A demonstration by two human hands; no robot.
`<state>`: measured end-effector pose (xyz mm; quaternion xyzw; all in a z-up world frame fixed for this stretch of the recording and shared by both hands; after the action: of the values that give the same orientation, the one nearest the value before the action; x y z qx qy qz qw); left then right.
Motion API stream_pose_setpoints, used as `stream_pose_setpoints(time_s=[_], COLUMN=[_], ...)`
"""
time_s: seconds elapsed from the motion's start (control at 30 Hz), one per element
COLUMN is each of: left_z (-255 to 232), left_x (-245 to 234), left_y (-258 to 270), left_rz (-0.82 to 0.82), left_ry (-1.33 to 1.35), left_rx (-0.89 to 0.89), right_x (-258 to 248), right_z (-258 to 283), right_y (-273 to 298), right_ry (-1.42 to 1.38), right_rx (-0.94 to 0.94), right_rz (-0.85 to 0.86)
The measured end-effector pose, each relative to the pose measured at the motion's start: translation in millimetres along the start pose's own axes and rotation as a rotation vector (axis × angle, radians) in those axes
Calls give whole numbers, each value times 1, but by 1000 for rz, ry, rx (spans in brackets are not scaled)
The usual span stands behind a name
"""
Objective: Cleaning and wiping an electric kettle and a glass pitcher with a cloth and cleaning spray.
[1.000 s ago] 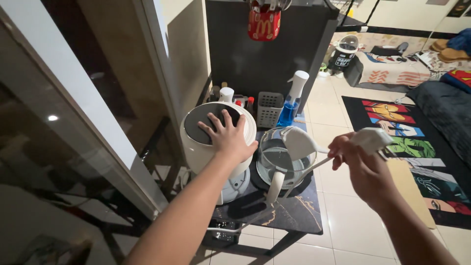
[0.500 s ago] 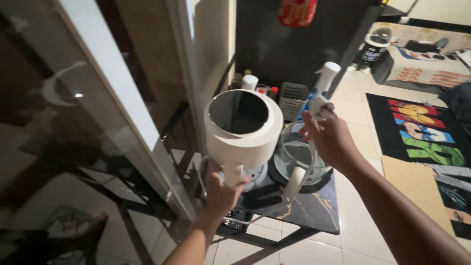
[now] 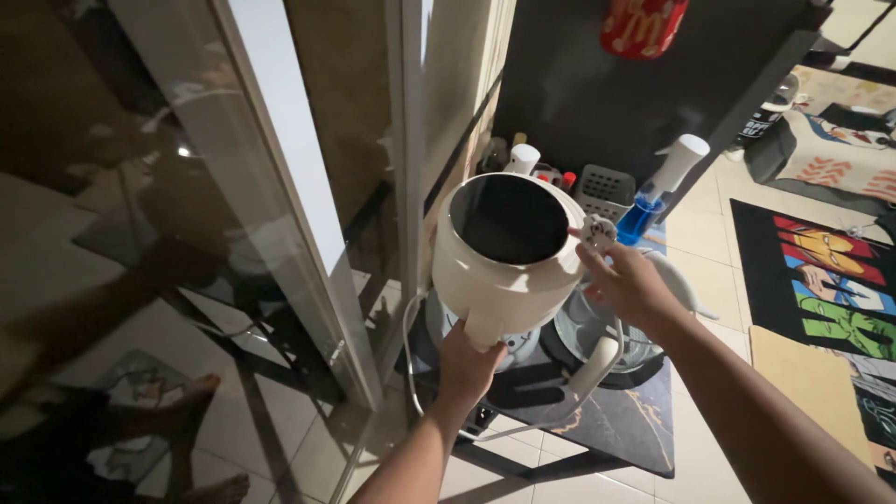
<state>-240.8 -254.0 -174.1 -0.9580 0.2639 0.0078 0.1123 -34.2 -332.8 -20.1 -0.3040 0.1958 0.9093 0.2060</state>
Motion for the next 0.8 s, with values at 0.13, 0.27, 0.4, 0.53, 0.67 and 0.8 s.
stream_pose_setpoints(time_s=[0.13,0.27,0.4,0.53,0.67,0.8], left_z=[13,13,-7,20,7,1], left_x=[-6,-18,-28,-34,-42,-47], left_y=[-3,-3,3,3,8,13], left_rz=[51,116,173,166,202,281], left_ry=[-108,-101,16,-229,-228,-407], left_rx=[27,64,61,205,160,138], right_x=[3,10,12,18,20,23], right_z=[1,-3,9,16,9,19], right_y=[6,6,22,33,34,55], right_ry=[20,63,116,120,88,129], right_rx=[74,1,0,-11,29,122], right_rz=[-48,-79,-94,-72,-58,-21])
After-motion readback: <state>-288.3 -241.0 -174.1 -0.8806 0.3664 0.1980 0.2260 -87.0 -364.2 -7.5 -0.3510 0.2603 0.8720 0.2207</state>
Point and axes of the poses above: each hand's wrist, its own y-axis away from the middle knuckle, its own x-axis out of the palm, z = x × y, the point moved 3 cm from there along -y, towards the middle knuckle, and after that the axes turned 7 degrees about z, right-handed, at the moved point
